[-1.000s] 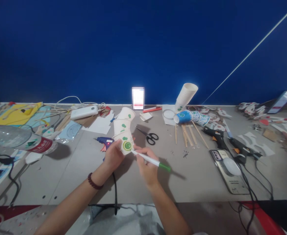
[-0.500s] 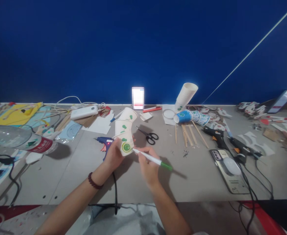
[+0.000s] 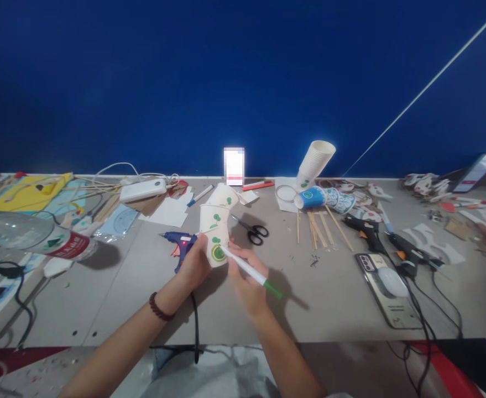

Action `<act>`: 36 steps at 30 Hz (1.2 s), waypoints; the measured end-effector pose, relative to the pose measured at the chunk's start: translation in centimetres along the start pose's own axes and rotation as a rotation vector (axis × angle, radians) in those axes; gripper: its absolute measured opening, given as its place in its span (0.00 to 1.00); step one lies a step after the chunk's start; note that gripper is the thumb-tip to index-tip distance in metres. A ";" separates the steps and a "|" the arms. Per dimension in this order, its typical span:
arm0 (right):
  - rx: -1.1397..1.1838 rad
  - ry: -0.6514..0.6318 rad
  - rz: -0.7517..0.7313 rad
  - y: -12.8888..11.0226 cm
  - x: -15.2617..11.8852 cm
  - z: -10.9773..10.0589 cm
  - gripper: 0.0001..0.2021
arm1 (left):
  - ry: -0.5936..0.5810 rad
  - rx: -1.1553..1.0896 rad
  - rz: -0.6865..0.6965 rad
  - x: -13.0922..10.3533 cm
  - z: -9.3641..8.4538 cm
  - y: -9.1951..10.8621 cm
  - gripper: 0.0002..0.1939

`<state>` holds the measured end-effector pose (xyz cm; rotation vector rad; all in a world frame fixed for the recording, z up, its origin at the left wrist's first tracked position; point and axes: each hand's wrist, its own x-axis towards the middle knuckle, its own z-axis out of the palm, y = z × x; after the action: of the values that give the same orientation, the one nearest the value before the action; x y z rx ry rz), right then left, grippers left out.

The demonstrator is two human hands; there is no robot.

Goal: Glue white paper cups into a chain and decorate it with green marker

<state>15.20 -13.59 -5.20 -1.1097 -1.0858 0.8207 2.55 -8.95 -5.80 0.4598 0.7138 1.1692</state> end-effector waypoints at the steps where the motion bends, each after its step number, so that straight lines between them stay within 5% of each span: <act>1: -0.009 -0.001 -0.012 -0.1 0.1 0.0 0.04 | -0.004 0.004 -0.002 0.0 0.0 0.0 0.26; 36: -0.077 -0.057 -0.097 -0.4 0.3 -0.3 0.07 | 0.012 0.016 0.004 0.0 -0.1 -0.1 0.29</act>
<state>15.59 -13.54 -4.78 -1.0939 -1.2184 0.7429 2.58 -8.97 -5.97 0.4680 0.7331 1.1717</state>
